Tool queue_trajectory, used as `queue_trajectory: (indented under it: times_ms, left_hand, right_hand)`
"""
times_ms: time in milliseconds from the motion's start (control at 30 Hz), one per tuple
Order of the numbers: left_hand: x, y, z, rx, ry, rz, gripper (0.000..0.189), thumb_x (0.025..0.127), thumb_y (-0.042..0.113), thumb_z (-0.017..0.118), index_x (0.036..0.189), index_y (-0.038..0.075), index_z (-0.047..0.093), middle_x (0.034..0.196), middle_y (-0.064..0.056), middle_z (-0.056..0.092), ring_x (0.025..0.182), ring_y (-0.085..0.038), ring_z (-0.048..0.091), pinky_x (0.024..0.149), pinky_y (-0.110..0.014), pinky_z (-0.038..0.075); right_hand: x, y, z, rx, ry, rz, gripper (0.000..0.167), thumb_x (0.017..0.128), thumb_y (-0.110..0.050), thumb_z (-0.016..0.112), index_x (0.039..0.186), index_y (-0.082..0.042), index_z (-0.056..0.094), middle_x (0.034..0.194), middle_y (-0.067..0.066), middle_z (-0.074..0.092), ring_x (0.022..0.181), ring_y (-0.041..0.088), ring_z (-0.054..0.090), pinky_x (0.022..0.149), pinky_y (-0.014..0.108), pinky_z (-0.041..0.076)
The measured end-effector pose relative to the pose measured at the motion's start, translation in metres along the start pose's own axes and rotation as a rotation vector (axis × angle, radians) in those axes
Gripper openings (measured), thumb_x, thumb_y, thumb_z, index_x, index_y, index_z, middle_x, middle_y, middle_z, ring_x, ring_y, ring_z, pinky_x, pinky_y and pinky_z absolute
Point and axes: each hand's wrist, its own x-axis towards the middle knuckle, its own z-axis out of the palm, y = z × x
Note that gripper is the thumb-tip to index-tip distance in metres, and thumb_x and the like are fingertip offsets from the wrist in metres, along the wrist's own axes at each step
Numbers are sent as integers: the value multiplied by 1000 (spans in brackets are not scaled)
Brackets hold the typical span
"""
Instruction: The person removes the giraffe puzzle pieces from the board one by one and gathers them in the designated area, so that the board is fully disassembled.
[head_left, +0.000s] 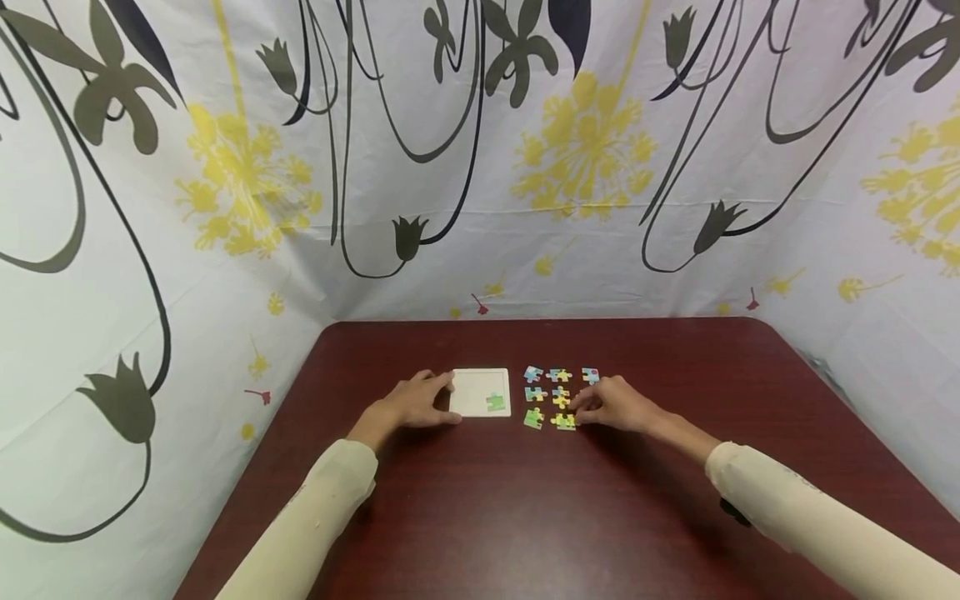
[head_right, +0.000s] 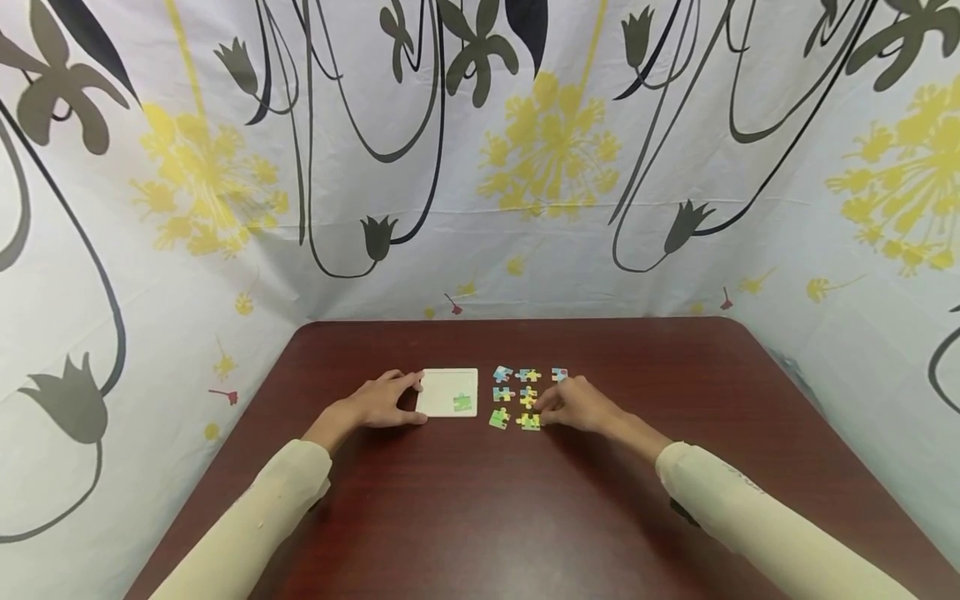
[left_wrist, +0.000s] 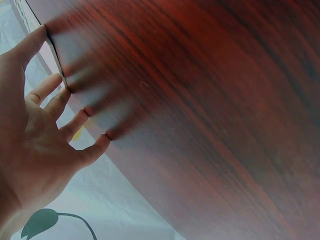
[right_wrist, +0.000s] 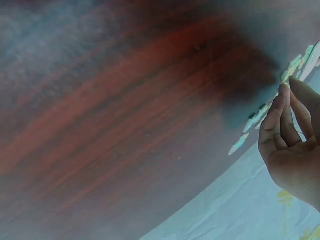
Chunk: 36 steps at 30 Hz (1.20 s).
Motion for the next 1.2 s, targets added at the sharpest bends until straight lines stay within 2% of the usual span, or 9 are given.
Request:
queue_trajectory:
  times_ms: [267, 433, 667, 933, 1200]
  left_hand:
    - [1, -2, -2, 3, 8, 10, 75, 92, 54, 73, 153, 19, 48, 150, -9, 49, 146, -34, 38, 110, -66, 35]
    - [2, -1, 0, 2, 5, 18, 75, 92, 54, 73, 153, 19, 47, 149, -7, 51, 147, -34, 37, 110, -65, 35]
    - [2, -1, 1, 11, 3, 13, 77, 93, 56, 71, 155, 20, 45, 150, -6, 50, 149, -33, 35, 111, -65, 34]
    - [2, 0, -2, 5, 10, 6, 72, 92, 56, 73, 150, 19, 50, 151, -8, 49, 148, -33, 36, 111, -64, 35]
    - [1, 0, -2, 9, 8, 0, 72, 92, 55, 73, 151, 20, 50, 150, -6, 50, 148, -33, 36, 110, -63, 35]
  right_hand:
    - [18, -7, 0, -25, 31, -80, 16, 92, -3, 78, 107, 2, 79, 95, 8, 79, 81, 18, 76, 67, 23, 57]
    - [34, -12, 9, -3, 29, -94, 18, 92, -6, 78, 109, 2, 79, 94, 7, 79, 79, 15, 74, 63, 24, 54]
    - [53, -19, 19, 9, 27, -108, 21, 93, -11, 79, 113, -2, 79, 98, 4, 79, 83, 14, 74, 69, 25, 57]
    - [72, -23, 25, 58, 9, -116, 24, 94, -10, 78, 116, 0, 77, 107, 13, 77, 88, 21, 74, 72, 26, 57]
    - [88, -34, 35, 33, -29, -112, 27, 93, -11, 79, 117, -1, 77, 105, 10, 77, 87, 16, 71, 72, 27, 57]
